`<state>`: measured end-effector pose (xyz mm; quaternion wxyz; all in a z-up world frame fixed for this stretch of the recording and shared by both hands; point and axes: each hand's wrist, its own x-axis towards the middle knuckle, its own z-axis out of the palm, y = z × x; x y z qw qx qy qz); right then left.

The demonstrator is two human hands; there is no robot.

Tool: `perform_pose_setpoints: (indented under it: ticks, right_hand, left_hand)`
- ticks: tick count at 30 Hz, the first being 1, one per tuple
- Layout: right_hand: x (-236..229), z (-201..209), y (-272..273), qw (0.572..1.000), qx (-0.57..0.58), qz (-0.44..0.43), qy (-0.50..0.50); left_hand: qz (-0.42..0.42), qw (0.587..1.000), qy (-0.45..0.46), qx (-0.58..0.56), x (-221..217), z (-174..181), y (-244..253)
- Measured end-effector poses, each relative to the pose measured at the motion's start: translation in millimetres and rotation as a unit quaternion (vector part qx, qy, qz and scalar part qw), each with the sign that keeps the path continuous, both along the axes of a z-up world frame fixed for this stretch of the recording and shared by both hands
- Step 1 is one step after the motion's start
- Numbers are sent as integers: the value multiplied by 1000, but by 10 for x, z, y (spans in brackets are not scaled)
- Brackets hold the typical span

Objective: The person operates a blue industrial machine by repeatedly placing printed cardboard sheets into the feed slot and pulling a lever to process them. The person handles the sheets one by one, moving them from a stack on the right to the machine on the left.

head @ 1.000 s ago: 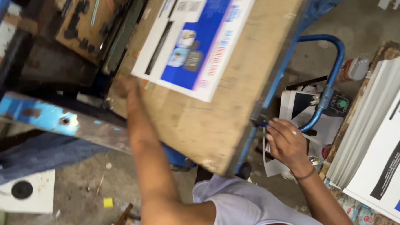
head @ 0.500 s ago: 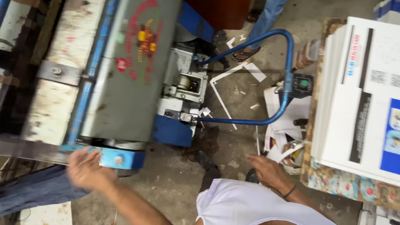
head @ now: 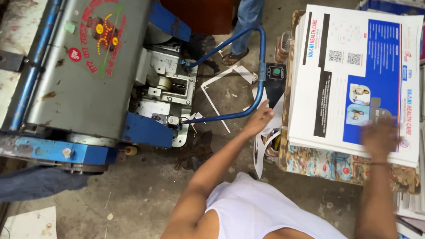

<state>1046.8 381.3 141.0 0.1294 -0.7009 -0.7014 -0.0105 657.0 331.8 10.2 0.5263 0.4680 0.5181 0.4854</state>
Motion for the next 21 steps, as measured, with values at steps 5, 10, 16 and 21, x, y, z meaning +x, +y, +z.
perform_pose_setpoints:
  ticks: [5, 10, 16, 21]
  right_hand:
    - [-859, -613, -679, 971, -92, 185, -122]
    - [-970, -467, -888, 975, 12, 218, 37]
    - [-1050, -168, -1003, 969, 167, 168, 64]
    - [-1720, 47, -895, 930, 220, 259, 137]
  left_hand:
    - [120, 929, 342, 82, 805, 236, 133]
    - [35, 973, 224, 35, 1081, 1176, -4]
    - [-64, 947, 241, 200, 223, 2356, -234]
    - [83, 952, 32, 294, -1558, 1957, -406]
